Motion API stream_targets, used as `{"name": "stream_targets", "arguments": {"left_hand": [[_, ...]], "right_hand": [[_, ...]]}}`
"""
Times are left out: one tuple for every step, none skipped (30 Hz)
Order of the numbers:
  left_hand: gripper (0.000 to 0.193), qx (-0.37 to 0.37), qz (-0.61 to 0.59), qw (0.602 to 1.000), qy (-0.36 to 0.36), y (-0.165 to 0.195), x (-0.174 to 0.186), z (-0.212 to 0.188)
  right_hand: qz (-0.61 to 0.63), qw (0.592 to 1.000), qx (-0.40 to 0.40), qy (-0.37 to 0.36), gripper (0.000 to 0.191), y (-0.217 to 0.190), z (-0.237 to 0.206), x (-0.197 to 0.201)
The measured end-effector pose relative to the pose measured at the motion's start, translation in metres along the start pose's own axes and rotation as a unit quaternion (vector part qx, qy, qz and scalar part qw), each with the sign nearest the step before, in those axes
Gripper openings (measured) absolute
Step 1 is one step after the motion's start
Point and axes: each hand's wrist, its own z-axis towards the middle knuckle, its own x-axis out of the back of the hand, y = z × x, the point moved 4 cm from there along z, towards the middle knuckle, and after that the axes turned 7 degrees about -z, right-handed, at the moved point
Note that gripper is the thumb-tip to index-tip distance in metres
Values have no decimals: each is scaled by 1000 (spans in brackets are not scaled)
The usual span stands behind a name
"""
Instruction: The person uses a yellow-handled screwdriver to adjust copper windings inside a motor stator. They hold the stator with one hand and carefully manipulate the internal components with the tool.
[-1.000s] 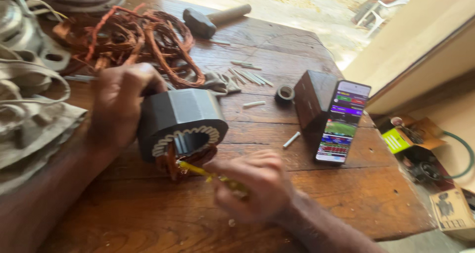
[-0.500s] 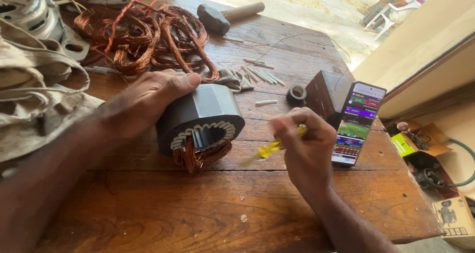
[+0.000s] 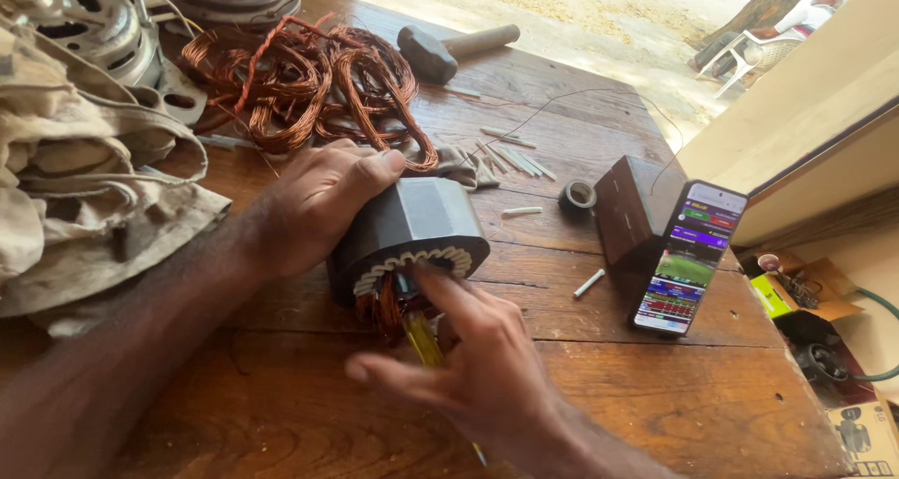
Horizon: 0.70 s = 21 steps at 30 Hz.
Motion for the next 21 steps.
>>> {"name": "stream_targets", "arguments": {"left_hand": [[66, -5, 1, 1000, 2, 1, 0, 0], [66, -12, 3, 1000, 5, 2, 1, -1], [66, -18, 5, 1000, 10, 3, 2, -2], [66, 3, 10, 1000, 7, 1, 2, -1], [66, 25, 13, 1000, 5, 0, 2, -1], [66, 47, 17, 999, 3, -1, 2, -2], [65, 32, 25, 999, 3, 0, 2, -2], [64, 17, 34, 999, 3, 2, 2, -2], [64, 3, 42, 999, 3, 3, 1, -3], [65, 1, 53, 999, 1, 3, 0, -3], [66, -1, 64, 998, -2, 3, -2, -3], [68, -3, 74, 997, -5, 2, -3, -3], [67, -5, 79, 997, -12, 1, -4, -4], [67, -8, 84, 996, -21, 0, -4, -3], [67, -10, 88, 996, -30, -1, -3, -2], [66, -2, 68, 997, -36, -3, -3, -2], [66, 4, 48, 998, -41, -5, -2, -1], [67, 12, 29, 998, -47, -7, -1, 0], [65, 86, 2, 995, -45, -15, 1, -1], [65, 158, -24, 986, -42, -22, 3, -3], [66, 230, -49, 971, -38, -29, 6, -6]], "right_hand": [[-31, 999, -7, 12, 68, -3, 2, -2], [-5, 999, -31, 11, 60, -2, 4, -2], [21, 998, -53, 9, 52, -1, 4, -1], [46, 996, -75, 6, 44, -1, 4, -2], [78, 987, -144, 1, 41, 3, 2, -4], [109, 971, -211, -5, 38, 6, 0, -7], [140, 951, -277, -11, 35, 8, -3, -11], [178, 946, -271, 4, 35, 8, -2, -10], [216, 940, -264, 17, 36, 8, -2, -9], [254, 932, -256, 31, 37, 6, -2, -9], [280, 914, -292, 39, 38, 8, -3, -10], [305, 893, -328, 47, 40, 10, -5, -11], [330, 869, -364, 55, 41, 11, -7, -13], [309, 881, -357, 35, 37, 11, -6, -12], [288, 891, -351, 14, 34, 12, -6, -11], [267, 900, -345, -6, 31, 13, -5, -9], [236, 911, -339, -17, 29, 15, -4, -8], [206, 920, -332, -27, 28, 17, -4, -6], [175, 928, -327, -37, 27, 19, -5, -5], [171, 937, -303, -34, 25, 21, -4, -3], [167, 945, -279, -31, 23, 22, -3, -2]]}}
